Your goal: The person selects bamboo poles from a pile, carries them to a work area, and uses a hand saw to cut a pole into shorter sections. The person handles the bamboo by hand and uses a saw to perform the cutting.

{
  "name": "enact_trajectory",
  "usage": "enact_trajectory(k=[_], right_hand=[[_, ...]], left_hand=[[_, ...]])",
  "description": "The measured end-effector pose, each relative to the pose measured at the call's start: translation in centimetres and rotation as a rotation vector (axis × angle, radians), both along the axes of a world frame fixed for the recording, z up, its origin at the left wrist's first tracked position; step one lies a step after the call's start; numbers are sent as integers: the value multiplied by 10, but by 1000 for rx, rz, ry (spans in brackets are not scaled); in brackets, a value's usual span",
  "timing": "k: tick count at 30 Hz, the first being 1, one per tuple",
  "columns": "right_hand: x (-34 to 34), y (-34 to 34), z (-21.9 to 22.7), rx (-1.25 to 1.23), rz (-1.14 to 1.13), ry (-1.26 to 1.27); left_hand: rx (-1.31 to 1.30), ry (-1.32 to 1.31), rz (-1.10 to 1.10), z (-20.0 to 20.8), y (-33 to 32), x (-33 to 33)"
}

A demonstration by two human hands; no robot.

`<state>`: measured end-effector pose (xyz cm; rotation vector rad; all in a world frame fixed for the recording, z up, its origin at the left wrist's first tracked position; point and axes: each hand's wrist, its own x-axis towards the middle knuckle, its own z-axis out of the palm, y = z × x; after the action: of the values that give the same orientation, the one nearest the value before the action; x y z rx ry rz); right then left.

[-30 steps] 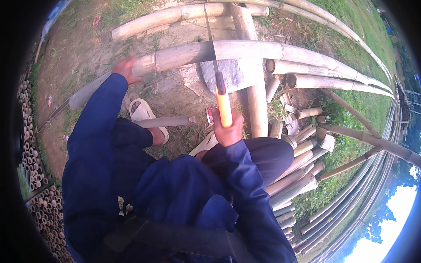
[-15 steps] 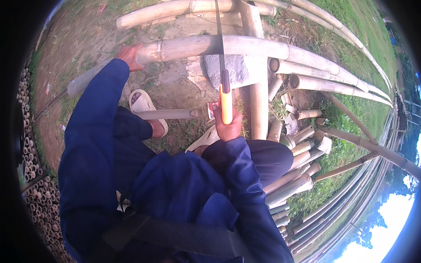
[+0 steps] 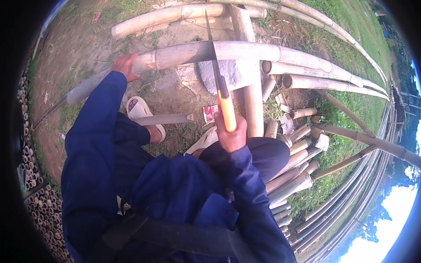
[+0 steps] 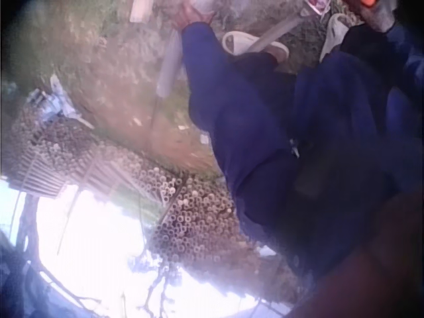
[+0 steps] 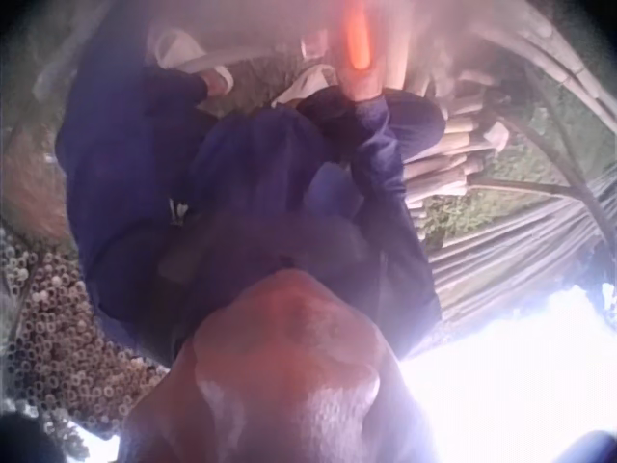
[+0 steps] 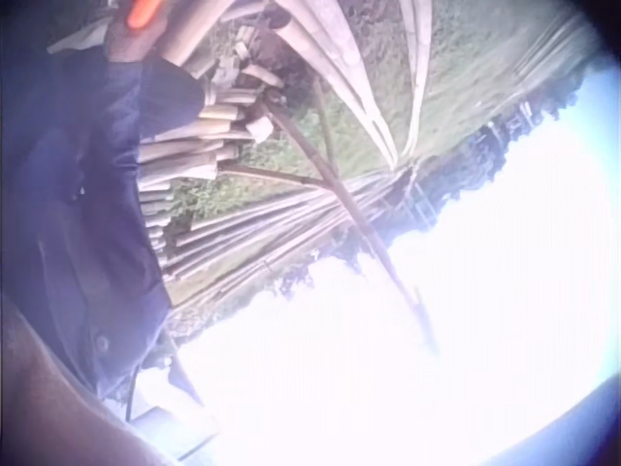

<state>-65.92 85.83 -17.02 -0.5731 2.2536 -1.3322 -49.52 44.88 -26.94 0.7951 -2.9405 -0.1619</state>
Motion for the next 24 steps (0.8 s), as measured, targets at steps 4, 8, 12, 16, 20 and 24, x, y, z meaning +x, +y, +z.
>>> enact_trajectory(k=[4, 8, 12, 16, 20, 24], right_hand=[[44, 75, 71, 68, -13, -123], [-10, 7, 51, 26, 29, -160], [-13, -21, 17, -88, 84, -34], [45, 75, 61, 45, 27, -191], [14, 32, 68, 65, 43, -109], [-35, -53, 16, -76, 90, -179]], left_hand=[[3, -28, 23, 1, 5, -11], [-7, -10, 10, -2, 8, -13], [-55, -2, 10, 4, 12, -10], [-102, 10, -16, -12, 6, 0], [-117, 5, -12, -2, 6, -14], [-39, -20, 12, -3, 6, -10]])
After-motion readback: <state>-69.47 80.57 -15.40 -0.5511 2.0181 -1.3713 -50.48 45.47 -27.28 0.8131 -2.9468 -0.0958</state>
